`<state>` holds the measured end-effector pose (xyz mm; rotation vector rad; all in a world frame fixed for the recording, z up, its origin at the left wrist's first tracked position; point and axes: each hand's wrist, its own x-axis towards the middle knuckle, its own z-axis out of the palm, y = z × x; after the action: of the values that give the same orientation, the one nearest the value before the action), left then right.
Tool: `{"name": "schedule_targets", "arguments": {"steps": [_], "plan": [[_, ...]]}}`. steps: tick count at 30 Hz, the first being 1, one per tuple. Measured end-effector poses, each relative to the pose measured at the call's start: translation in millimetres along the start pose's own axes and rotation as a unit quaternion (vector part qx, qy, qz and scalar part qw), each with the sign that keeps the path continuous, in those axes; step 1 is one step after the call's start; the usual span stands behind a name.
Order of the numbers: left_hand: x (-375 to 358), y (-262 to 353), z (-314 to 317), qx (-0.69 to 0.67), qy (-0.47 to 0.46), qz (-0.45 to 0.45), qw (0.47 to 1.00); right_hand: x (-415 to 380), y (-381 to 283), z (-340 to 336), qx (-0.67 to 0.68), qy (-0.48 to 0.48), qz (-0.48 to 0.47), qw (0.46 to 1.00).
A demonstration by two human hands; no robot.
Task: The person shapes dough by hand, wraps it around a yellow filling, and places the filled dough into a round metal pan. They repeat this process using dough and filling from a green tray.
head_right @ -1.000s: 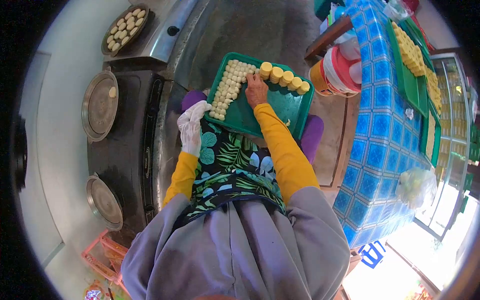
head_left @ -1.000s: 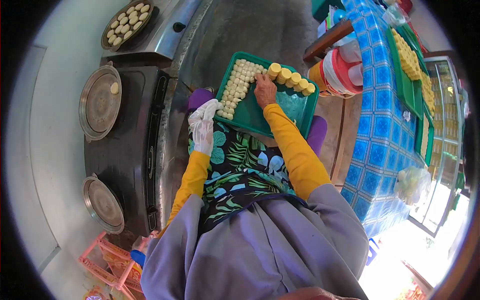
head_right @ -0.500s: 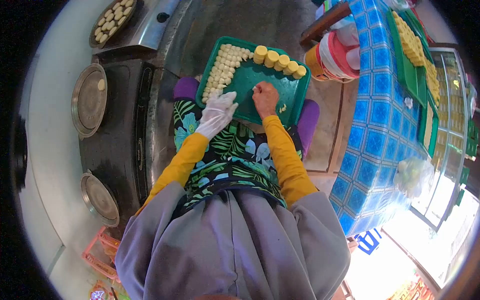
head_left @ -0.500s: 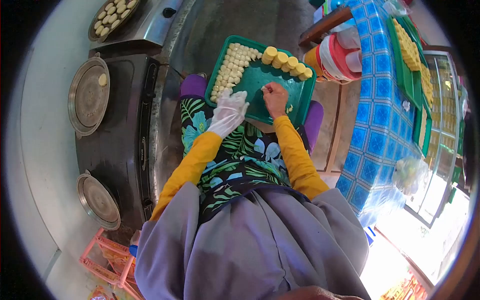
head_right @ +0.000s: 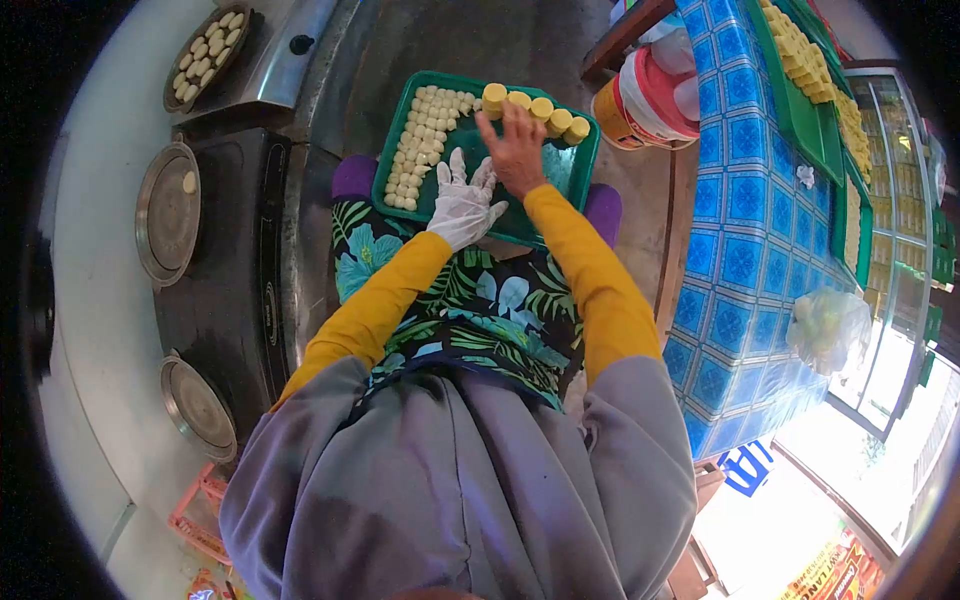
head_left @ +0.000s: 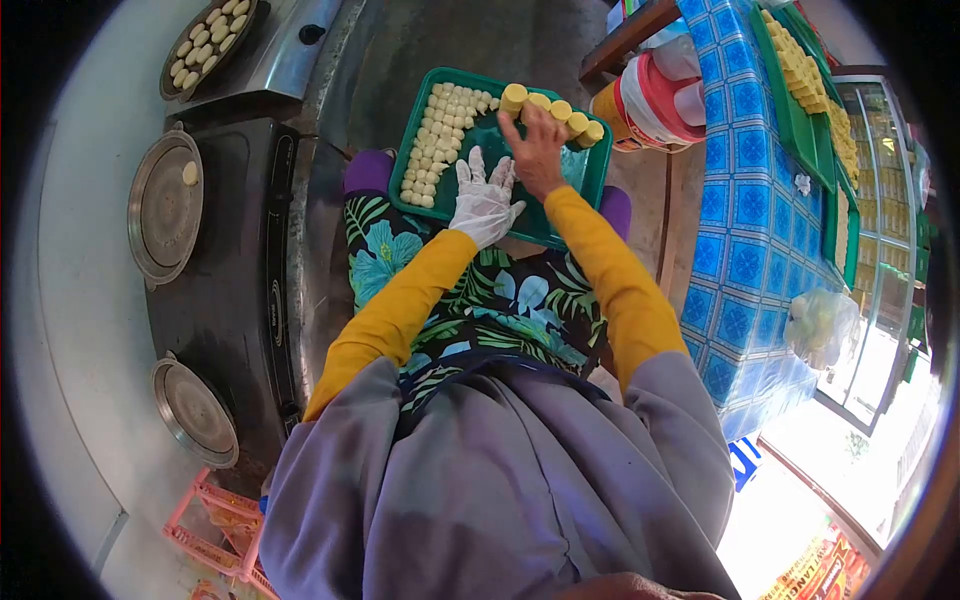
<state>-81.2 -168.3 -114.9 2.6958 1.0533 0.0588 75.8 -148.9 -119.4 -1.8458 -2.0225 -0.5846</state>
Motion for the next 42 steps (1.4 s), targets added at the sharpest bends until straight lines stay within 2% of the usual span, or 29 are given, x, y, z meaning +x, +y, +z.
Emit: {"name": "schedule_targets", "arguments": {"steps": [1,2,4,9,10,12,13,16,17,19,20,22,23,24,25,26,28,32,36,40,42], "plan": [[-4,1,1,-0.007,0.056,-0.006,0.998,8,0,9,-0.014,0.031,-0.069,0.997],[-8,2,3,-0.014,0.113,-0.012,0.993,11,-4,16,-0.014,0.033,-0.07,0.997],[-13,-7,23,-0.048,0.155,-0.003,0.987,12,-10,38,0.008,0.032,-0.21,0.977],[-25,-15,35,-0.119,0.284,0.01,0.951,16,-11,40,-0.003,-0.017,-0.21,0.978],[-25,-13,37,-0.12,0.286,0.011,0.951,15,-10,35,-0.005,-0.016,-0.211,0.977],[-22,-17,37,-0.113,0.228,-0.015,0.967,18,-11,32,0.065,-0.001,-0.158,0.985],[-21,-18,36,-0.106,0.287,0.004,0.952,17,-17,33,0.062,0.028,-0.132,0.989],[-20,-16,33,-0.101,0.297,0.01,0.95,11,-22,37,0.069,0.04,-0.146,0.986],[-22,-14,31,-0.101,0.295,0.014,0.95,6,-20,35,0.067,0.04,-0.142,0.987],[-18,-16,19,-0.152,0.13,-0.076,0.977,5,-8,29,0.168,0.03,-0.093,0.981],[-14,-14,15,-0.154,0.13,-0.076,0.977,-3,0,23,0.167,0.029,-0.093,0.981],[-10,-5,6,-0.018,0.187,-0.037,0.981,-35,7,8,0.182,-0.054,0.103,0.976],[-2,-4,2,-0.012,0.091,-0.036,0.995,-45,5,0,0.18,-0.056,0.105,0.976],[3,-4,3,-0.014,0.088,-0.033,0.995,-56,1,-11,0.137,-0.098,0.08,0.982],[11,-4,4,-0.012,0.048,-0.023,0.999,-58,0,-20,0.094,-0.138,0.052,0.985],[15,-4,4,-0.01,0.007,-0.012,1.0,-59,-1,-23,0.092,-0.139,0.055,0.985],[18,-6,7,0.018,0.008,-0.01,1.0,-68,-2,-16,-0.003,-0.184,0.051,0.982],[16,-5,5,0.051,0.006,-0.006,0.999,-67,4,-19,0.033,-0.242,0.082,0.966],[15,-4,-4,0.06,-0.005,-0.018,0.998,-60,-5,-26,0.067,-0.239,0.128,0.96],[9,-16,-1,0.062,-0.001,0.015,0.998,-68,-4,-22,0.054,-0.239,0.102,0.964],[6,-17,2,0.068,0.018,0.011,0.997,-70,-4,-24,0.039,-0.194,0.087,0.976]]}}
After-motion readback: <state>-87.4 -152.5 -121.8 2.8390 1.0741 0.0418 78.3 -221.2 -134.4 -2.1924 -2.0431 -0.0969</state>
